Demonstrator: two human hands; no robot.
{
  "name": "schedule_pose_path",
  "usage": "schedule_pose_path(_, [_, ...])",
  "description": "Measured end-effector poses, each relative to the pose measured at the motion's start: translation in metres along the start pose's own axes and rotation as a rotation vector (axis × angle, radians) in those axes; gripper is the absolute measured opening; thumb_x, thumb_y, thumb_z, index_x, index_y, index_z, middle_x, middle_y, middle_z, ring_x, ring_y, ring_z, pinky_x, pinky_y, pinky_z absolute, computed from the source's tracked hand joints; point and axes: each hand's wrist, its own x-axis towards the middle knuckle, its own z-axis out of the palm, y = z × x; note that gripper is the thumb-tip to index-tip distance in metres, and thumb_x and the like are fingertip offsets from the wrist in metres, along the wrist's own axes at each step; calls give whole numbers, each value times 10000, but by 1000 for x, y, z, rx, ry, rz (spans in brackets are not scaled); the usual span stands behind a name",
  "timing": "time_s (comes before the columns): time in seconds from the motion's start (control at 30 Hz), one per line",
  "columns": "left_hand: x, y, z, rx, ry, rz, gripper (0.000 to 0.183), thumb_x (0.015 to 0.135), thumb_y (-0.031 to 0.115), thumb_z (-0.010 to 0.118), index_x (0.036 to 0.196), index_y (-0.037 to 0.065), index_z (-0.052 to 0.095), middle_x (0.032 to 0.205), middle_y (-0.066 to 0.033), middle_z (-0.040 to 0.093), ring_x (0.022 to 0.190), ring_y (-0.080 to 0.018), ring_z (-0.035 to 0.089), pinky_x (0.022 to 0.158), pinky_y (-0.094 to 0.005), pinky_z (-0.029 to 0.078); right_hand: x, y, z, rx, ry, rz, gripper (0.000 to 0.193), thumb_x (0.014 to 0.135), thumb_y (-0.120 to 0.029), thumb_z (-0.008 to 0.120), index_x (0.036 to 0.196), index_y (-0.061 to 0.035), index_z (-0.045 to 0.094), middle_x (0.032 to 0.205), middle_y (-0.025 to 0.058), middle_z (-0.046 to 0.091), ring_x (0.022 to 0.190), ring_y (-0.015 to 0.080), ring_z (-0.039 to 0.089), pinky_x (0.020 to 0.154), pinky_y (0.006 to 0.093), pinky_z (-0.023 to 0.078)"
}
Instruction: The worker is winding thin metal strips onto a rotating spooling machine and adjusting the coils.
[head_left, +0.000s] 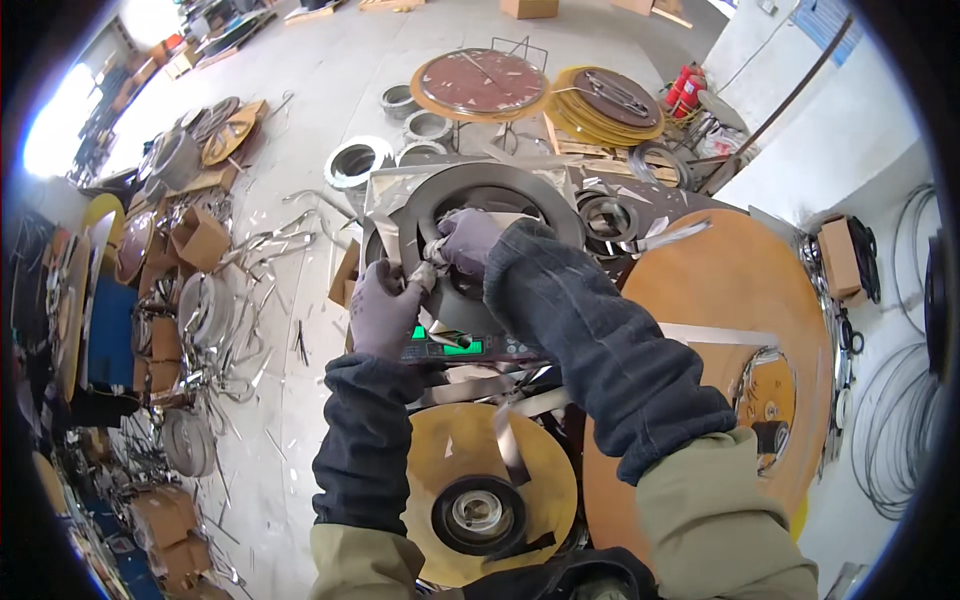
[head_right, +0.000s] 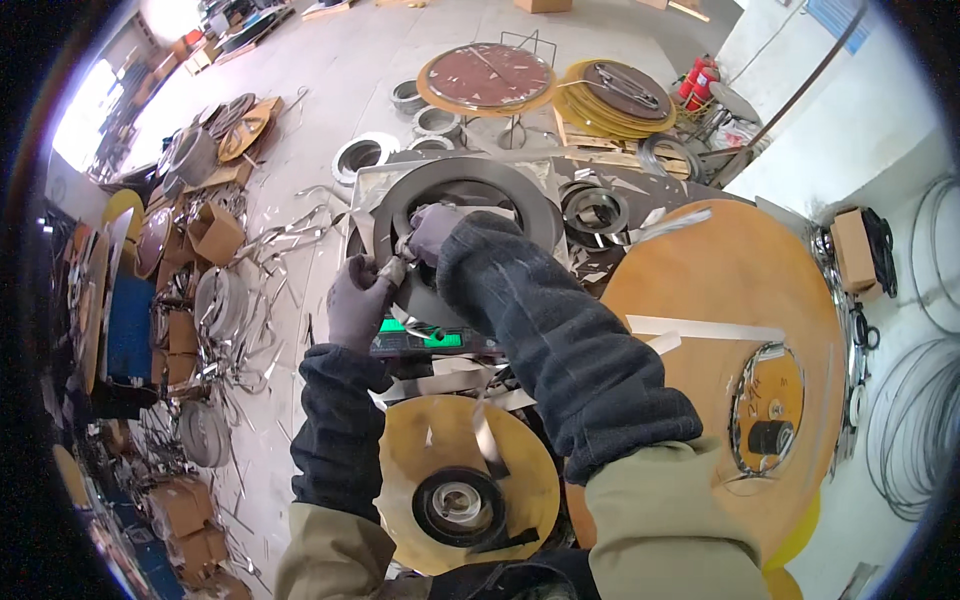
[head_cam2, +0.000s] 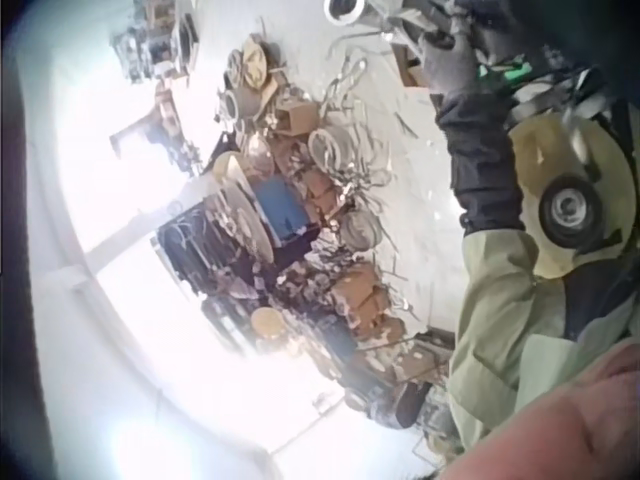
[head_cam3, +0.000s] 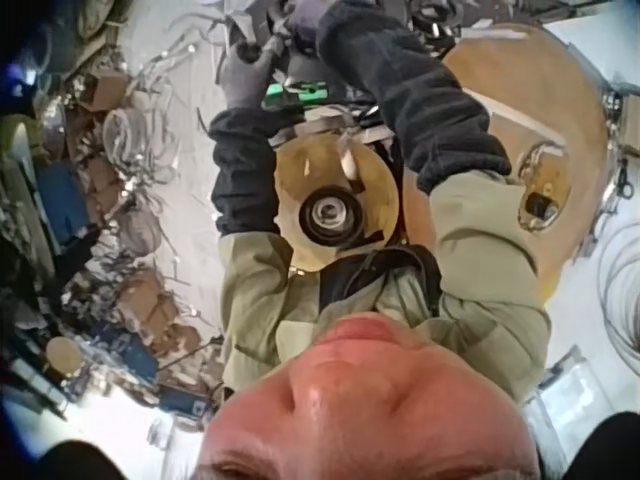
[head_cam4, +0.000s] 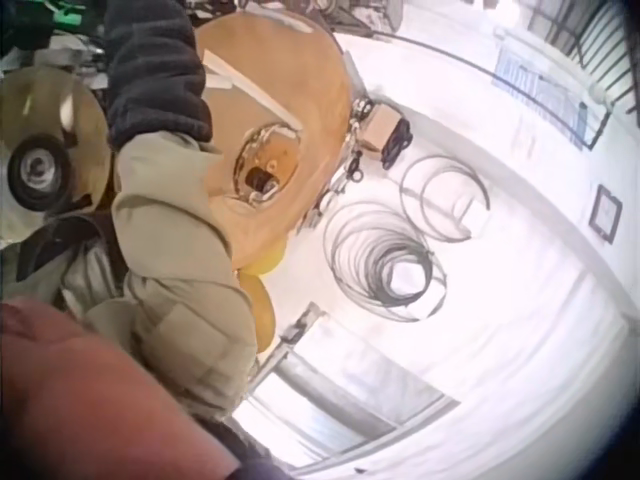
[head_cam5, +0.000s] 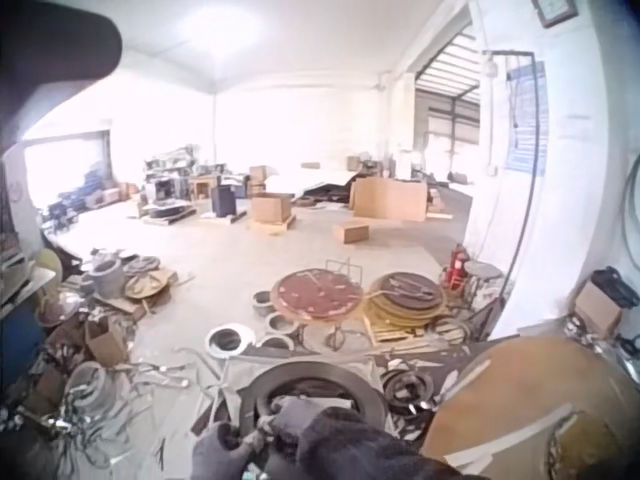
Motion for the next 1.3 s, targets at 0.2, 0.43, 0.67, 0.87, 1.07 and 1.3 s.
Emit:
schedule_pose_path(0.2, [2, 12, 0, 123, 6, 23, 408, 738, 367, 711, 867, -1, 591, 718, -104, 606, 674, -215, 598, 635, -336, 462, 4, -15, -14, -199, -14, 102, 423, 629, -341, 731, 850, 11, 656, 769, 180, 637, 743, 279, 612, 691, 361, 473])
schedule_pose_path(0.43, [5, 15, -6, 85, -48, -15, 440, 730, 406, 686, 859, -5, 593, 763, -135, 610, 764, -281, 602, 684, -368, 453, 12, -37, -16, -619, -93, 95, 525, 637, -393, 711, 979, 0, 641, 1009, 197, 640, 956, 323, 614, 830, 377, 476])
schedule_pose_path(0.67, [1, 19, -3, 48, -48, -56, 502, 736, 462, 660, 902, -7, 594, 816, -162, 611, 818, -313, 593, 719, -385, 450, 7, -31, -10, -511, -10, 139, 578, 668, -407, 685, 1069, 4, 623, 1055, 211, 623, 984, 332, 601, 868, 390, 458])
schedule_pose_path(0.87, [8, 8, 1, 53, -39, -35, 478, 729, 424, 671, 888, -20, 593, 798, -151, 616, 782, -291, 603, 708, -380, 455, -12, -53, -31, -479, 124, 136, 430, 659, -250, 632, 980, 35, 621, 933, 193, 641, 877, 292, 628, 777, 345, 499])
schedule_pose_path(1.07, [9, 1, -2, 44, -61, -114, 504, 729, 426, 654, 967, -12, 581, 890, -159, 632, 862, -304, 611, 767, -390, 465, -21, -54, -114, 682, 110, 1, 193, 745, -174, 624, 883, -41, 605, 755, 51, 585, 681, 157, 585, 566, 290, 481])
schedule_pose_path(1.3, [-13, 55, -50, 327, 95, 213, 615, 771, 367, 635, 1230, 18, 422, 1034, -222, 563, 923, -353, 594, 774, -407, 480, -89, -54, -194, 1181, 381, -333, 317, 808, -364, 615, 1009, -118, 610, 915, 17, 648, 711, 146, 626, 584, 264, 505])
